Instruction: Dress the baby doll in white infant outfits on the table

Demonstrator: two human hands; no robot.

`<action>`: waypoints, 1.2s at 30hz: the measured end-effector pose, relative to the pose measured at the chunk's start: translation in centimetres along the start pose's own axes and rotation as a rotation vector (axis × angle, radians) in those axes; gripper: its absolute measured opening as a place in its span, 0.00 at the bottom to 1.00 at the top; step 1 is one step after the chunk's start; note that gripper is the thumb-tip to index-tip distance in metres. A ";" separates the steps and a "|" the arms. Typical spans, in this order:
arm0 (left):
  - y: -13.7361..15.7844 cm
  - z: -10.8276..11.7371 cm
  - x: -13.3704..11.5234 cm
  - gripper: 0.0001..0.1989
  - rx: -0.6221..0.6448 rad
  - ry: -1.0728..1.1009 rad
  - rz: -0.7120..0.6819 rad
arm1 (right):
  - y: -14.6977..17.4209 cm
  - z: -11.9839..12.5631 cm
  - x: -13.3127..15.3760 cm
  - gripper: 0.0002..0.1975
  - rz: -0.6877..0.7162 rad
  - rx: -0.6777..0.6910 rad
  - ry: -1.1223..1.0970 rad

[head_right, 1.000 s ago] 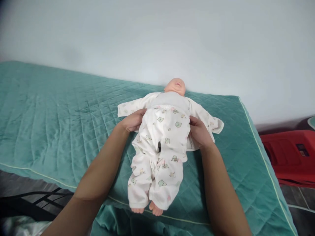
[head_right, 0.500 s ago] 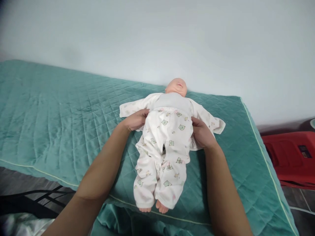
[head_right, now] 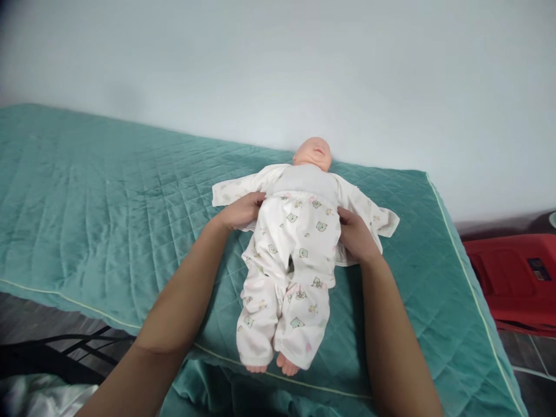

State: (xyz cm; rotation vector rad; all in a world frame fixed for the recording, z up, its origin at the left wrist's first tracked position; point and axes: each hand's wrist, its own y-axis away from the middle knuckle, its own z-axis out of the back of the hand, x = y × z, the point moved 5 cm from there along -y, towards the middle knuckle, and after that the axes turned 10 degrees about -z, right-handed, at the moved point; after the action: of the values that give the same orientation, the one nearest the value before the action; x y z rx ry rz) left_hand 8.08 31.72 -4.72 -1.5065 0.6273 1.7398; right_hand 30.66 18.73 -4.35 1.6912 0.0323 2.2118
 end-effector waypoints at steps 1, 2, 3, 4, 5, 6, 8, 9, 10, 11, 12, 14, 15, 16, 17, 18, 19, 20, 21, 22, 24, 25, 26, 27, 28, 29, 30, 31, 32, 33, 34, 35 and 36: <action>0.0 0.1 -0.1 0.10 0.001 -0.035 -0.015 | 0.0 0.0 0.1 0.15 0.003 -0.015 0.013; 0.0 0.1 -0.2 0.10 0.003 -0.068 -0.025 | 0.1 -0.1 0.1 0.14 0.004 -0.027 0.017; 0.0 0.2 -0.2 0.09 0.000 -0.099 -0.030 | 0.1 -0.1 0.2 0.14 0.004 -0.039 0.020; 0.0 0.4 -0.2 0.08 -0.008 -0.125 -0.031 | 0.1 -0.2 0.2 0.13 0.006 -0.060 0.027; 0.0 0.5 -0.2 0.07 -0.020 -0.150 -0.028 | 0.2 -0.1 0.2 0.13 0.010 -0.093 0.041; 0.1 0.7 -0.1 0.06 -0.033 -0.172 -0.023 | 0.2 0.0 0.2 0.14 0.015 -0.133 0.062; 0.1 0.9 -0.1 0.04 -0.055 -0.205 -0.018 | 0.1 0.2 0.1 0.13 0.023 -0.212 0.121; 0.2 1.0 -0.1 0.03 -0.067 -0.215 -0.016 | 0.1 0.3 0.0 0.12 0.022 -0.241 0.148; 0.2 1.1 -0.1 0.02 -0.081 -0.217 -0.013 | -0.1 0.5 -0.1 0.11 0.017 -0.260 0.164; 0.2 1.2 -0.1 0.02 -0.102 -0.207 -0.008 | -0.2 0.6 -0.3 0.10 0.009 -0.270 0.168; 0.2 1.2 0.0 0.01 -0.126 -0.183 0.000 | -0.4 0.8 -0.6 0.10 0.001 -0.277 0.160; 0.3 1.5 0.1 0.01 -0.194 -0.110 0.013 | -0.7 1.1 -0.9 0.11 -0.004 -0.305 0.129; 0.3 1.6 0.1 0.02 -0.238 -0.073 0.012 | -0.8 1.2 -1.0 0.12 0.000 -0.328 0.124; 0.2 1.8 0.1 0.03 -0.288 -0.044 0.003 | -0.8 1.4 -1.0 0.12 0.009 -0.358 0.131; 0.2 2.0 0.1 0.04 -0.340 -0.028 -0.017 | -0.8 1.5 -0.9 0.11 0.023 -0.395 0.145; 0.2 2.2 0.0 0.06 -0.390 -0.021 -0.048 | -0.7 1.6 -0.8 0.10 0.044 -0.431 0.161; 0.2 2.3 -0.1 0.07 -0.431 -0.021 -0.085 | -0.6 1.7 -0.6 0.09 0.073 -0.463 0.173; 0.2 2.4 -0.3 0.07 -0.462 -0.024 -0.123 | -0.5 1.8 -0.3 0.08 0.108 -0.491 0.174; 0.2 2.4 -0.5 0.07 -0.487 -0.027 -0.160 | -0.4 1.8 -0.1 0.08 0.144 -0.514 0.165; 0.2 2.3 -0.7 0.07 -0.505 -0.032 -0.192 | -0.2 1.8 0.1 0.08 0.175 -0.530 0.148; 0.3 2.1 -1.2 0.07 -0.531 -0.050 -0.242 | 0.0 1.7 0.5 0.08 0.225 -0.542 0.094; 0.4 2.0 -1.6 0.07 -0.539 -0.067 -0.266 | 0.2 1.6 0.7 0.08 0.254 -0.538 0.058; 0.4 1.8 -1.9 0.06 -0.539 -0.091 -0.295 | 0.3 1.4 1.0 0.07 0.293 -0.521 0.024; 0.4 1.6 -2.3 0.06 -0.531 -0.121 -0.328 | 0.5 1.2 1.3 0.06 0.343 -0.494 -0.005; 0.4 1.4 -2.7 0.06 -0.511 -0.155 -0.364 | 0.6 0.9 1.6 0.05 0.396 -0.456 -0.027; 0.4 1.1 -3.1 0.06 -0.483 -0.188 -0.397 | 0.8 0.7 1.9 0.04 0.444 -0.414 -0.041; 0.4 0.9 -3.3 0.06 -0.450 -0.216 -0.424 | 0.8 0.5 2.1 0.03 0.478 -0.374 -0.046; 0.4 0.7 -3.5 0.06 -0.416 -0.238 -0.440 | 0.8 0.3 2.1 0.03 0.498 -0.340 -0.044; 0.3 0.6 -3.5 0.07 -0.384 -0.251 -0.447 | 0.8 0.2 2.2 0.03 0.506 -0.315 -0.039; 0.3 0.5 -3.6 0.07 -0.354 -0.255 -0.447 | 0.7 0.2 2.1 0.03 0.506 -0.297 -0.033; 0.3 0.5 -3.5 0.07 -0.327 -0.254 -0.444 | 0.6 0.2 2.0 0.03 0.499 -0.280 -0.027; 0.3 0.5 -3.5 0.08 -0.305 -0.254 -0.441 | 0.5 0.3 1.9 0.04 0.489 -0.264 -0.022; 0.3 0.5 -3.5 0.08 -0.286 -0.261 -0.439 | 0.4 0.3 1.8 0.04 0.477 -0.249 -0.016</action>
State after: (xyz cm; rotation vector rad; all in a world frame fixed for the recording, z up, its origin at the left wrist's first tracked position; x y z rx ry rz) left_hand 7.67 31.16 -1.22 -1.4346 -0.0890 1.6796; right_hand 30.48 18.84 -2.47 1.7043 -0.6877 2.3963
